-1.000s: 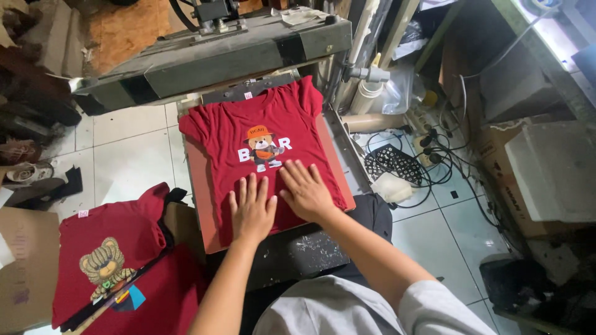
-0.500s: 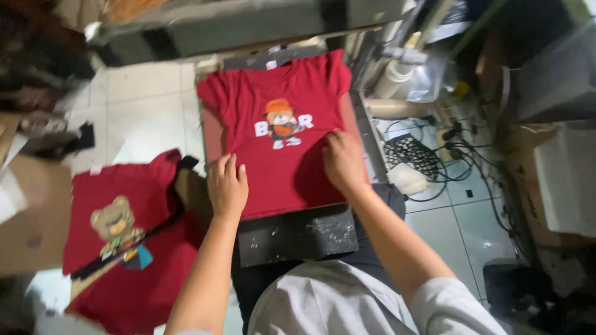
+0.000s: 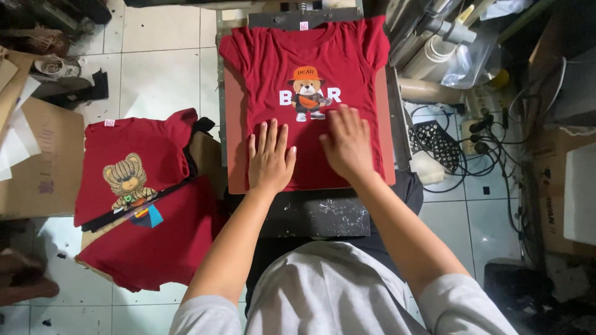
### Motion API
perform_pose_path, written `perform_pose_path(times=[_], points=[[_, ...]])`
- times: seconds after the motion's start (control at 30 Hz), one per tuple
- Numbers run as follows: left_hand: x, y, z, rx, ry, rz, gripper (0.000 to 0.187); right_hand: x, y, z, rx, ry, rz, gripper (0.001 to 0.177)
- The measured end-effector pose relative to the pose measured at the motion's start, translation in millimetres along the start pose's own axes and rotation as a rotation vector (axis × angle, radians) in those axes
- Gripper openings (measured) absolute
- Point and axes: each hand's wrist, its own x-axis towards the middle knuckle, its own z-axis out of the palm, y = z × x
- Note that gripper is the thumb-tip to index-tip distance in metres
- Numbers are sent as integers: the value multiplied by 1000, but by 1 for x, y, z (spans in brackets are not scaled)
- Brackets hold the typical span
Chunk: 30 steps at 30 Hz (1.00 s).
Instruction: The person folds a red t-shirt with a bear graphic on a flat surface, smoothing it out and checking the tag. They then briefly handle a dark blue cloth before returning to fold the red t-shirt again.
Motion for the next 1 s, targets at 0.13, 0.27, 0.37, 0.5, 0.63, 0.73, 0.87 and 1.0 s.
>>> perform_pose_path(times=[0.13,0.27,0.37,0.5,0.63,0.73,0.87,1.0], points=[[-2,-2,0,25,3,-1,59,3,-24,0,11,-251,-74,67],[-7,-3,1,70,-15,-2,62,22,-10,6,4,-181,1,71],[-8,-2,-3,67,-21,-2,62,25,-13,2,-9,-210,27,76],[-2,-10,-11,-93,-28,-33,58,10,-19,4,-21,-277,-61,73],[-2,-47,10,-179,278,-135,42,-8,33,15,114,137,-180,39],[-2,-71,8,-204,301,-365,49,-27,82,26,6,125,100,32],[30,-94,26,-162,225,-386,25,-6,109,31,101,76,327,28],[28,-69,-1,-398,309,-438,10,-4,103,26,121,37,322,19]])
